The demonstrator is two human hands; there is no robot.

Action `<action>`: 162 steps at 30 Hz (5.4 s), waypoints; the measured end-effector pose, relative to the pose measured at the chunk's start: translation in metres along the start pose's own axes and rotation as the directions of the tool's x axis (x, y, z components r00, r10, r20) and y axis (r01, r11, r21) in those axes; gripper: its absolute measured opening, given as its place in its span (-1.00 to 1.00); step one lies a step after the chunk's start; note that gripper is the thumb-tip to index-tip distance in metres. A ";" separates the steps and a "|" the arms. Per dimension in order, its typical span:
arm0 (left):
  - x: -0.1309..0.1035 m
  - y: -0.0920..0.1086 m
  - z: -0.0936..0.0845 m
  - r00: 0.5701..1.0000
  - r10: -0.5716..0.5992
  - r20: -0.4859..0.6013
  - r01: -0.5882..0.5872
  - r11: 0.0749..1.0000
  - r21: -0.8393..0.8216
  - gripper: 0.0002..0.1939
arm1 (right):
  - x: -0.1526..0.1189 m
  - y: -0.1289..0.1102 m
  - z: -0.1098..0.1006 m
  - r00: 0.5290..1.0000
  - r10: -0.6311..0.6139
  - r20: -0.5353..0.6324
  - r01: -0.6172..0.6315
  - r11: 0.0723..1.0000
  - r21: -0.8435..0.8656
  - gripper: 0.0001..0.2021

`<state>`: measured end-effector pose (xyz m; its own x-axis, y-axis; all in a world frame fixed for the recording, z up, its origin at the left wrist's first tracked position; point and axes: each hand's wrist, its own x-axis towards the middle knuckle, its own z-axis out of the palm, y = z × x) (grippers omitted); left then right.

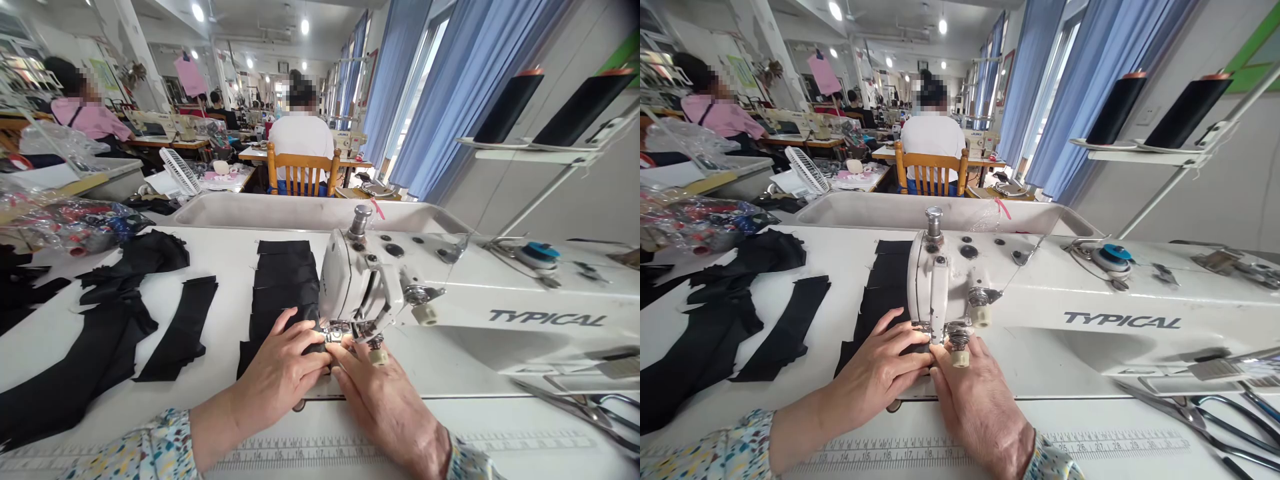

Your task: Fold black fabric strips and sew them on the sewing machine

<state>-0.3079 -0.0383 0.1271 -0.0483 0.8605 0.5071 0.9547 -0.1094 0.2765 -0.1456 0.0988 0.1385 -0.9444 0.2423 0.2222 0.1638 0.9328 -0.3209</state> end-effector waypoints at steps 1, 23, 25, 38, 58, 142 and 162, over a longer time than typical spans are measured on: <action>0.000 0.000 0.000 1.000 0.000 0.000 0.000 1.000 0.002 -0.81 | 0.000 0.000 0.000 1.000 0.002 0.000 -0.002 1.000 -0.001 -0.68; 0.002 -0.001 -0.002 1.000 -0.004 -0.004 0.004 1.000 0.010 -0.79 | -0.002 0.000 0.005 1.000 0.006 -0.012 -0.007 0.998 -0.062 -0.63; 0.001 -0.001 -0.002 1.000 -0.006 0.001 0.006 1.000 0.005 -0.79 | -0.003 0.000 0.005 1.000 0.006 0.001 -0.006 0.997 -0.077 -0.63; -0.005 0.002 -0.002 0.999 -0.041 0.010 0.042 0.997 -0.058 -0.85 | -0.001 -0.006 -0.007 0.998 -0.016 0.057 0.016 1.000 -0.005 -0.71; 0.000 -0.012 -0.008 0.996 0.082 0.020 -0.078 0.986 -0.145 -0.76 | -0.010 -0.007 -0.014 0.999 -0.037 0.025 0.030 0.965 0.259 -0.76; 0.005 -0.025 -0.015 0.988 0.072 0.136 -0.062 0.995 -0.078 -0.75 | -0.001 0.006 0.002 0.980 -0.198 -0.033 0.185 0.955 -0.233 -0.64; 0.007 -0.042 -0.008 0.991 0.058 0.118 -0.061 0.998 0.020 -0.78 | -0.037 -0.018 -0.029 0.995 -0.083 -0.048 0.081 0.996 -0.049 -0.59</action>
<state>-0.3506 -0.0312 0.1254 0.0423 0.9056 0.4221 0.9616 -0.1515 0.2287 -0.1054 0.0807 0.1627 -0.9401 0.1761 0.2919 0.1003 0.9613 -0.2566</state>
